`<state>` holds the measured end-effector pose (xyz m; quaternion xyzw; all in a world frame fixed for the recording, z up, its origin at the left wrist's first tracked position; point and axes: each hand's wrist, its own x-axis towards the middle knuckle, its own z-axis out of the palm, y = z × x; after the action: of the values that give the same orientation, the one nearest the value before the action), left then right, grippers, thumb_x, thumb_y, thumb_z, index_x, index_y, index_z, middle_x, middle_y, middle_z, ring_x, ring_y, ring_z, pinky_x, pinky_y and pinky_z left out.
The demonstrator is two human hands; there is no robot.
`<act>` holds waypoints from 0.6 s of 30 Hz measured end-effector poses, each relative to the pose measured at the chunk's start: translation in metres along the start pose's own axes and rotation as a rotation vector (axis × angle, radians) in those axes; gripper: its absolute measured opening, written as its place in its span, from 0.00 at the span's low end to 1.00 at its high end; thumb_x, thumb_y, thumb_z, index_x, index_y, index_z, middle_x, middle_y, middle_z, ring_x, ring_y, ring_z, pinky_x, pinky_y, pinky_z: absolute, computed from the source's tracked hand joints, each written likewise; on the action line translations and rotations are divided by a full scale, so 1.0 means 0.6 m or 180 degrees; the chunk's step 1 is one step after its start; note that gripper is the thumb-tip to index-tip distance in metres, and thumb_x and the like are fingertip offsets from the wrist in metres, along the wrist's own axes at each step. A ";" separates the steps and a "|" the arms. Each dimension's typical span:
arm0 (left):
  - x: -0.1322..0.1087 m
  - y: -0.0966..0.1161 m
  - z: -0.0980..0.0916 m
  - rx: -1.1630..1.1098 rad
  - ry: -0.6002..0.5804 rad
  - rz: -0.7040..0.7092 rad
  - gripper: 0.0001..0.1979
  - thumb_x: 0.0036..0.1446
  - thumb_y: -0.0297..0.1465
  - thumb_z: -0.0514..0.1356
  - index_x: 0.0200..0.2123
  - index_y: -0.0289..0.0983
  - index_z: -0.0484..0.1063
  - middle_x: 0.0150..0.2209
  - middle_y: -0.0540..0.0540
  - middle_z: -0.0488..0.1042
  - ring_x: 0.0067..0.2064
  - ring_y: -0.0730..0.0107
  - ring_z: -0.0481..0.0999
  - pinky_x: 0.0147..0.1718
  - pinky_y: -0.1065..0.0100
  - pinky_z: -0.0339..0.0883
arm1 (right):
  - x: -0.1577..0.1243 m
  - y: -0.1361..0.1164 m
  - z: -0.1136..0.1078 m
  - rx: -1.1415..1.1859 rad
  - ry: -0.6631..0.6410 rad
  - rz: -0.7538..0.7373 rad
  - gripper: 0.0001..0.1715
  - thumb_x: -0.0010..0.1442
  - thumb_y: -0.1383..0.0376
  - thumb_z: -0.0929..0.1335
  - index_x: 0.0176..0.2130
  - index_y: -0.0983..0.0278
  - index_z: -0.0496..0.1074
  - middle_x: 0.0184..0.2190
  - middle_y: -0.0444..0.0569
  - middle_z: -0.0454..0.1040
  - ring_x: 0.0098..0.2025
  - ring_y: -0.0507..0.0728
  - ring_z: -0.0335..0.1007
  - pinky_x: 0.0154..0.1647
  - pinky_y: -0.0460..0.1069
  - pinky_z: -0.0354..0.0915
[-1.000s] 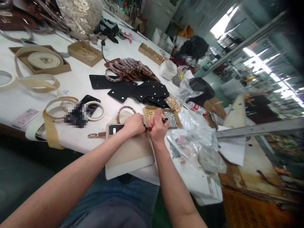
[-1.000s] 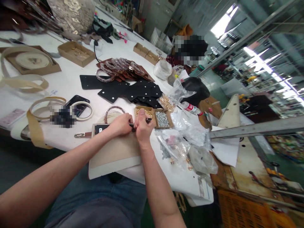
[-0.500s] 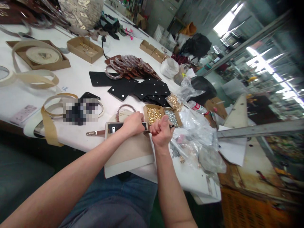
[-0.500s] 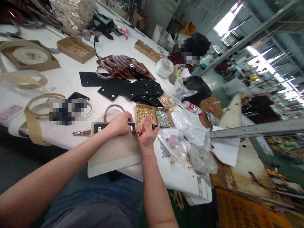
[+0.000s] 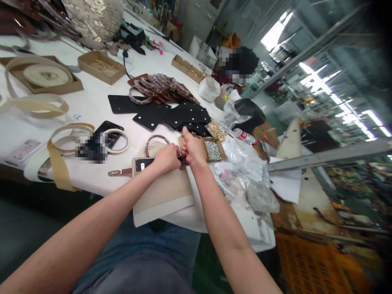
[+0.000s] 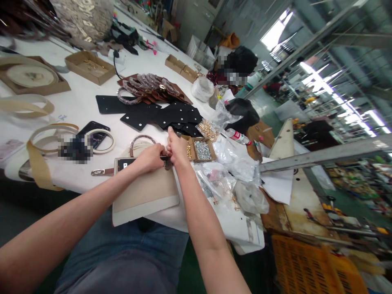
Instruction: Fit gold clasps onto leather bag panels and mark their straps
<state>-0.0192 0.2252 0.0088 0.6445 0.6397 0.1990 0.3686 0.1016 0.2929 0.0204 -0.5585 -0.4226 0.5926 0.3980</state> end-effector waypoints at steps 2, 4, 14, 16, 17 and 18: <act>-0.006 0.000 -0.002 -0.0075 0.0012 0.0002 0.10 0.59 0.28 0.72 0.45 0.38 0.82 0.44 0.38 0.86 0.46 0.50 0.86 0.43 0.62 0.74 | -0.028 -0.001 -0.019 0.0282 0.0032 -0.0337 0.49 0.63 0.32 0.78 0.24 0.55 0.47 0.16 0.31 0.43 0.16 0.46 0.35 0.13 0.48 0.36; -0.009 -0.001 -0.004 -0.0120 0.0028 0.0009 0.10 0.58 0.26 0.71 0.44 0.39 0.83 0.43 0.39 0.86 0.45 0.51 0.85 0.42 0.62 0.73 | -0.064 0.008 -0.034 0.0550 0.0069 -0.0981 0.48 0.68 0.35 0.76 0.24 0.56 0.47 0.16 0.32 0.42 0.16 0.47 0.35 0.14 0.48 0.38; -0.007 -0.007 -0.002 -0.0161 0.0006 0.0044 0.12 0.55 0.23 0.69 0.43 0.39 0.82 0.43 0.41 0.85 0.45 0.54 0.83 0.42 0.63 0.70 | -0.149 0.082 -0.014 0.0436 0.0382 -0.2375 0.41 0.77 0.41 0.71 0.24 0.58 0.55 0.19 0.38 0.50 0.18 0.50 0.48 0.21 0.50 0.51; -0.004 -0.014 0.004 -0.0180 0.0025 0.0102 0.12 0.55 0.24 0.69 0.43 0.39 0.81 0.43 0.41 0.85 0.45 0.54 0.83 0.43 0.64 0.70 | -0.148 0.087 -0.013 0.0323 0.0398 -0.2420 0.41 0.77 0.41 0.72 0.23 0.58 0.57 0.18 0.38 0.52 0.18 0.51 0.51 0.21 0.51 0.52; -0.002 -0.018 0.007 -0.0192 0.0045 0.0154 0.12 0.55 0.24 0.69 0.43 0.39 0.81 0.44 0.41 0.85 0.46 0.55 0.83 0.43 0.64 0.70 | -0.147 0.090 -0.012 0.0252 0.0413 -0.2444 0.41 0.76 0.41 0.73 0.23 0.58 0.57 0.18 0.39 0.53 0.18 0.51 0.52 0.22 0.51 0.53; 0.001 -0.022 0.010 -0.0202 0.0066 0.0221 0.11 0.55 0.25 0.69 0.43 0.39 0.81 0.44 0.41 0.85 0.46 0.55 0.83 0.43 0.64 0.70 | -0.146 0.091 -0.011 0.0186 0.0443 -0.2457 0.41 0.76 0.41 0.73 0.22 0.58 0.58 0.18 0.39 0.54 0.19 0.52 0.53 0.22 0.52 0.53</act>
<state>-0.0240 0.2231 -0.0048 0.6521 0.6140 0.2386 0.3752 0.1132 0.1927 -0.0028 -0.3858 -0.5564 0.3718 0.6351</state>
